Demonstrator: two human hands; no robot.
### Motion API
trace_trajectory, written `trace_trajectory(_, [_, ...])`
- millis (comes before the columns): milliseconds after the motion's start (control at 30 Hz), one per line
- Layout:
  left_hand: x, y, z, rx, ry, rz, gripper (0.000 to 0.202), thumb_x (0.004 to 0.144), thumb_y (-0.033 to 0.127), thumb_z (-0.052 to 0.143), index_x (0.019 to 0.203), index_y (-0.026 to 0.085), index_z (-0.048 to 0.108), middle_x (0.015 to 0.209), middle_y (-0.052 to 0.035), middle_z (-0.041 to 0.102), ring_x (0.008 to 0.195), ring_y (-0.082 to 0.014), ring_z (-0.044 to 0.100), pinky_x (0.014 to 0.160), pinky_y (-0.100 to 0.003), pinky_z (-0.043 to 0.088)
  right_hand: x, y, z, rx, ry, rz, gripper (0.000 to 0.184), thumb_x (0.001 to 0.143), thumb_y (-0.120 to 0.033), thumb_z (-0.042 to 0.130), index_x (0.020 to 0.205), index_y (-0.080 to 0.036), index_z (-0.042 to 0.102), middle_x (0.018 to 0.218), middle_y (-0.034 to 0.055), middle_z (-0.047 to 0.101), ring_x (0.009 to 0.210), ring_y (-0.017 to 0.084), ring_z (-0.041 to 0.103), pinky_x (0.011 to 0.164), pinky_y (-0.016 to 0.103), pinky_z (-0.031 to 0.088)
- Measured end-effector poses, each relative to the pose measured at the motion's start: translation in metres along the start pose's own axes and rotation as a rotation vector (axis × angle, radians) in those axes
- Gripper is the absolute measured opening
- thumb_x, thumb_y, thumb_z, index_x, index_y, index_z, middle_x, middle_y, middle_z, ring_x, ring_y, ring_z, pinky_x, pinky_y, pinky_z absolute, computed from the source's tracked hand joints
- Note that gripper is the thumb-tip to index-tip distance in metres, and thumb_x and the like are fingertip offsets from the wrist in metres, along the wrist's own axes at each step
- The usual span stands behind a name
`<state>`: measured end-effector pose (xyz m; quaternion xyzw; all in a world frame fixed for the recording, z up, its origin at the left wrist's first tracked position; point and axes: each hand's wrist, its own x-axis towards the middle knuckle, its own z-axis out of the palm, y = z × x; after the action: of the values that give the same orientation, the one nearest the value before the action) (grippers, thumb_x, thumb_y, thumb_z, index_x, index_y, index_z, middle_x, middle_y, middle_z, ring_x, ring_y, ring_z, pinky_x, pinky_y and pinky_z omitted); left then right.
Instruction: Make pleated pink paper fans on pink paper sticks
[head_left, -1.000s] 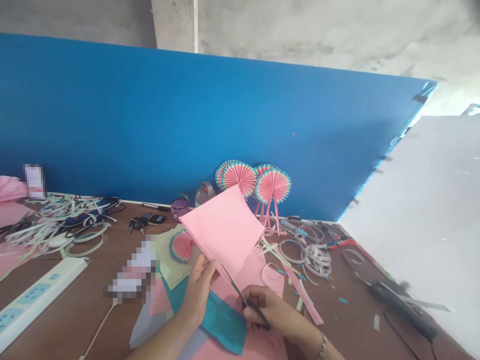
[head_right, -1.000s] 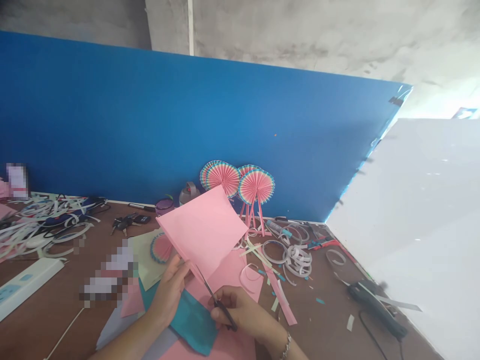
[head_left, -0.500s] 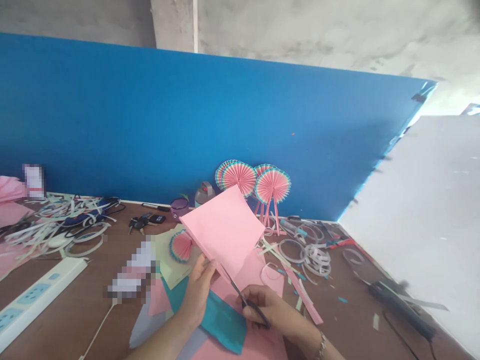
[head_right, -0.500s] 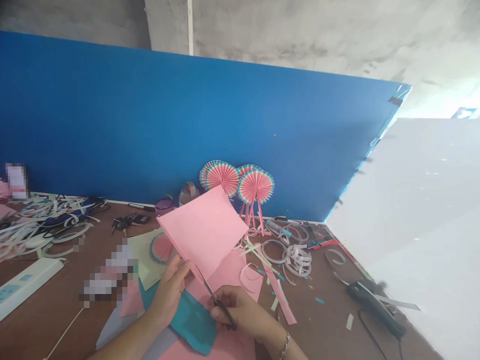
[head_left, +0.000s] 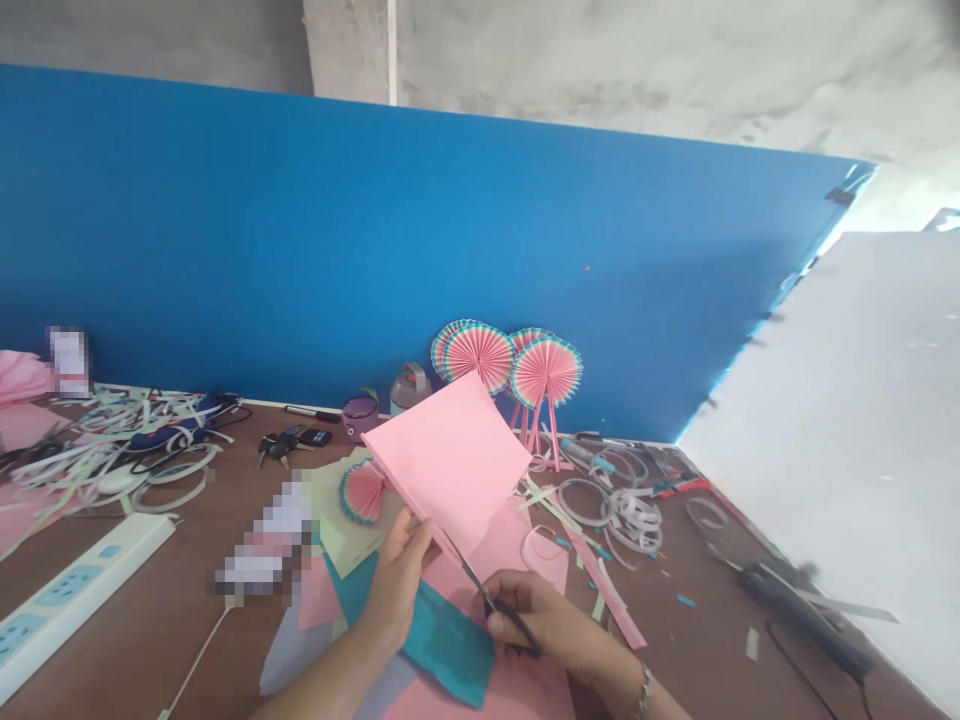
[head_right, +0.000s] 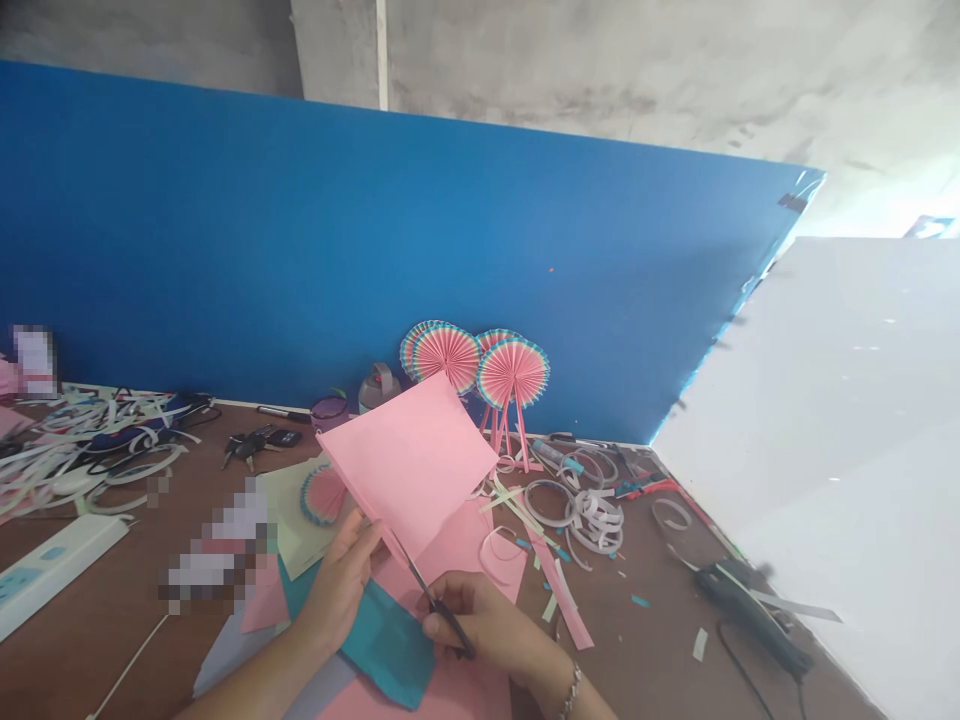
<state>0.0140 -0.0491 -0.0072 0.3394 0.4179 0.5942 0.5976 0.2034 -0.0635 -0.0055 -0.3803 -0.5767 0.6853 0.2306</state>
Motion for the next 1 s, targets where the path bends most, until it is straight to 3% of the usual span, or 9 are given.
trace_trajectory(1000, [-0.0017, 0.0047, 0.0035, -0.022, 0.022, -0.01, 0.044, 0.07, 0.043, 0.068, 0.106, 0.02, 0.061, 0.108, -0.0076, 0.068, 0.105, -0.025, 0.059, 0.088, -0.034, 0.045, 0.002, 0.0013, 0.0021, 0.017, 0.052, 0.022, 0.051, 0.058, -0.056, 0.076, 0.079, -0.014, 0.057, 0.058, -0.0068, 0.046, 0.047, 0.003, 0.033, 0.045, 0.019, 0.025])
